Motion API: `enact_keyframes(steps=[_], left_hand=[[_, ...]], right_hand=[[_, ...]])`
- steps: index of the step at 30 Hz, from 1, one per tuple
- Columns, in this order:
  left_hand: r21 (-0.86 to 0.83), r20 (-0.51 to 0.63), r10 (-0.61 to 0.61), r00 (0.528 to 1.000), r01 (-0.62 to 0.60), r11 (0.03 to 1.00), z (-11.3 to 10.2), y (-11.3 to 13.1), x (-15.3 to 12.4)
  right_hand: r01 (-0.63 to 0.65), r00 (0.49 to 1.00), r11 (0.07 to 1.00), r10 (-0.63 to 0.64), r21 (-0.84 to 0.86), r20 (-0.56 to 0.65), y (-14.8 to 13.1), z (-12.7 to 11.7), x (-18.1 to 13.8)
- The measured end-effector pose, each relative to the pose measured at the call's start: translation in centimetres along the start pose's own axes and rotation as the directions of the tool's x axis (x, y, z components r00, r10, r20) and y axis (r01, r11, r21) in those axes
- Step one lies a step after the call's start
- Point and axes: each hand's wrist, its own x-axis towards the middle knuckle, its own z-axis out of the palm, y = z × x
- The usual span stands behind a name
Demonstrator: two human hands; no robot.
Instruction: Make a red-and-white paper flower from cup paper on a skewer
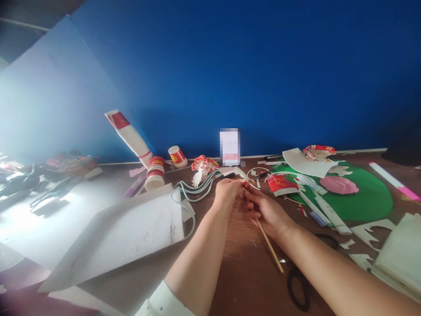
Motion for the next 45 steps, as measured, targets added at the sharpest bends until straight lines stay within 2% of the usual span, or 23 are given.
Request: enact_keyframes(steps=[5, 10, 15, 20, 31, 35, 40, 45], left_hand=[[-0.017, 0.031, 0.166, 0.986, -0.165, 0.986, -0.3, 1.5, -1.7], [-0.089, 0.079, 0.216, 0.973, -0.209, 0.974, -0.2, 1.7, -2.0], [-0.055, 0.045, 0.156, 0.987, -0.153, 0.987, -0.1, 0.5, -0.9], [-0.017, 0.019, 0.107, 0.994, -0.107, 0.994, 0.1, 0.2, -0.5], [0.062, -0.092, 0.171, 0.981, -0.165, 0.984, 0.9, 0.3, -0.5], [-0.040, -0.046, 0.100, 0.994, -0.102, 0.994, 0.9, 0.0, -0.2], [-0.205, 0.023, 0.025, 0.999, -0.020, 0.979, 1.0, -0.1, -0.3], [-0.317, 0.095, -0.007, 0.995, 0.037, 0.948, 0.8, 0.0, -0.3]], right_hand=[[0.079, 0.996, 0.996, -0.077, -0.048, 0.048, -0.4, 0.5, -0.5], [0.110, 0.992, 0.992, -0.106, -0.063, 0.065, -0.7, 0.8, -0.7], [0.108, 0.994, 0.991, -0.107, -0.081, 0.015, -0.3, 0.5, -0.4], [0.099, 0.995, 0.992, -0.098, -0.080, 0.020, 0.0, 0.2, -0.2], [0.121, 0.993, 0.988, -0.119, -0.099, 0.022, -0.2, 0.5, -0.3], [0.123, 0.992, 0.985, -0.124, -0.119, -0.001, -0.2, 0.6, -0.3], [0.116, 0.993, 0.988, -0.113, -0.106, 0.036, -0.2, 0.5, -0.3], [0.137, 0.990, 0.982, -0.133, -0.133, 0.037, -0.1, 0.2, -0.2]])
